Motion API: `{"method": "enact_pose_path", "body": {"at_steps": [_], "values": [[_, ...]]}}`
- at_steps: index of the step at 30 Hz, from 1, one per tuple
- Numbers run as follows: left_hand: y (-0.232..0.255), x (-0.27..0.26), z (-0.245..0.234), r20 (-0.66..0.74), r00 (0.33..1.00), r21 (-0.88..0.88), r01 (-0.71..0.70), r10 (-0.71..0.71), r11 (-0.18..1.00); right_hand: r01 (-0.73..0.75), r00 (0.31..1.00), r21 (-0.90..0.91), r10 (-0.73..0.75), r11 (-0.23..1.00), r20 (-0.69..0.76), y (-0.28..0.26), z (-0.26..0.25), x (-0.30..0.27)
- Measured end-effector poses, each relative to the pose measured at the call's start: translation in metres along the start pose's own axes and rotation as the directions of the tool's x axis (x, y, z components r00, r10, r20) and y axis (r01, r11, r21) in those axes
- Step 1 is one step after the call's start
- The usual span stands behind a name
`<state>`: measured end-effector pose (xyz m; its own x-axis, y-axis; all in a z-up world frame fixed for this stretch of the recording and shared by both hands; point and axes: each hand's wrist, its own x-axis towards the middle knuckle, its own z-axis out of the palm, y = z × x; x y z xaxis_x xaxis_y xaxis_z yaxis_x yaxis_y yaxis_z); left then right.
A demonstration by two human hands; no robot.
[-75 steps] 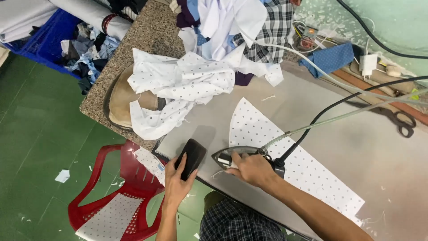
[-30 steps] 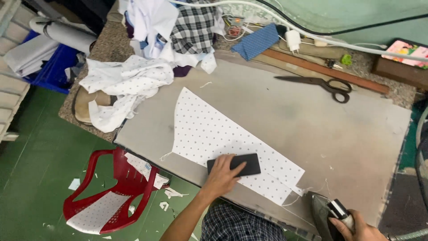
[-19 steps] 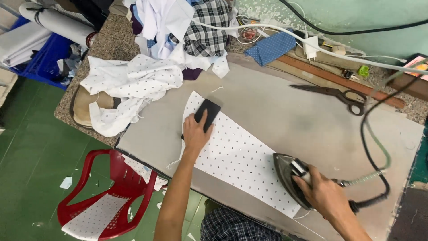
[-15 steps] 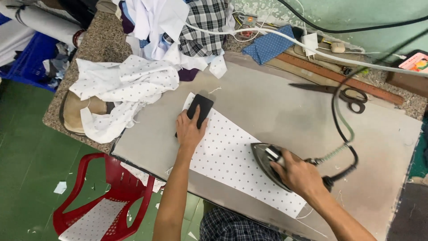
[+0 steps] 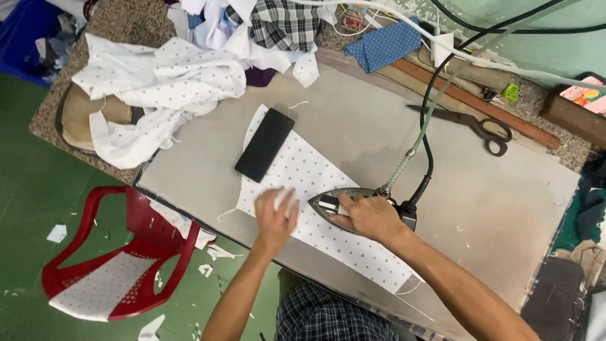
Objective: The person irons a white patterned fabric piece on a work table using a steam iron and a black pressing block. They smooth the fabric, apply the iron, and trim loose threads with scissors. The person repeats the ironing process on multiple fabric pieces, placing finished items on a nearby chair.
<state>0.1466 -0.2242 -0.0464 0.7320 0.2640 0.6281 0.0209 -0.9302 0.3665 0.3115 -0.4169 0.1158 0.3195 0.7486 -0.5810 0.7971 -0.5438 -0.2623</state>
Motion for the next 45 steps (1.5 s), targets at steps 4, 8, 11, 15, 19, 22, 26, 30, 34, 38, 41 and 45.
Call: {"method": "enact_pose_path", "body": {"at_steps": [4, 8, 11, 15, 19, 22, 26, 30, 34, 38, 41, 45], "values": [[0.182, -0.046, -0.001, -0.171, 0.948, -0.232, -0.302, 0.267, 0.925, 0.107, 0.945, -0.161, -0.151, 0.981, -0.29, 0.041, 0.075, 0.0], [0.303, -0.1, 0.04, 0.258, 0.964, -0.242, -0.005, 0.069, 0.97, 0.149, 0.958, -0.136, -0.177, 0.979, -0.225, 0.05, 0.076, -0.021], [0.355, -0.136, 0.074, 0.499, 0.858, 0.045, 0.112, -0.119, 0.993, 0.124, 0.981, -0.081, -0.135, 0.989, -0.141, 0.051, 0.075, -0.039], [0.38, -0.149, 0.086, 0.632, 0.747, 0.227, 0.075, -0.205, 0.971, 0.096, 0.99, -0.051, -0.101, 0.994, -0.098, 0.057, 0.077, -0.056], [0.384, -0.148, 0.079, 0.617, 0.757, 0.2, 0.114, -0.215, 0.973, 0.135, 0.977, -0.059, -0.143, 0.989, -0.16, 0.067, 0.094, -0.066], [0.385, -0.146, 0.076, 0.534, 0.829, 0.083, 0.146, -0.168, 0.986, 0.188, 0.947, -0.075, -0.201, 0.979, -0.25, 0.069, 0.095, -0.072], [0.385, -0.141, 0.073, 0.468, 0.87, 0.059, 0.141, -0.152, 0.988, 0.225, 0.953, -0.027, -0.226, 0.974, -0.203, 0.068, 0.087, -0.076], [0.383, -0.15, 0.082, 0.446, 0.882, -0.009, 0.173, -0.151, 0.985, 0.18, 0.938, -0.116, -0.206, 0.977, -0.279, 0.073, 0.109, -0.065], [0.382, -0.159, 0.089, 0.415, 0.897, 0.031, 0.151, -0.151, 0.988, 0.088, 0.782, -0.361, -0.289, 0.928, -0.552, 0.07, 0.126, -0.054], [0.385, -0.159, 0.086, 0.442, 0.885, 0.089, 0.123, -0.15, 0.988, 0.062, 0.86, -0.311, -0.209, 0.948, -0.466, 0.065, 0.122, -0.05], [0.384, -0.156, 0.083, 0.437, 0.892, 0.128, 0.07, -0.12, 0.989, 0.034, 0.906, -0.266, -0.142, 0.963, -0.398, 0.062, 0.116, -0.055], [0.386, -0.164, 0.086, 0.459, 0.889, 0.118, -0.045, -0.014, 0.992, -0.003, 0.898, -0.222, -0.095, 0.975, -0.429, 0.073, 0.136, -0.063]]}}
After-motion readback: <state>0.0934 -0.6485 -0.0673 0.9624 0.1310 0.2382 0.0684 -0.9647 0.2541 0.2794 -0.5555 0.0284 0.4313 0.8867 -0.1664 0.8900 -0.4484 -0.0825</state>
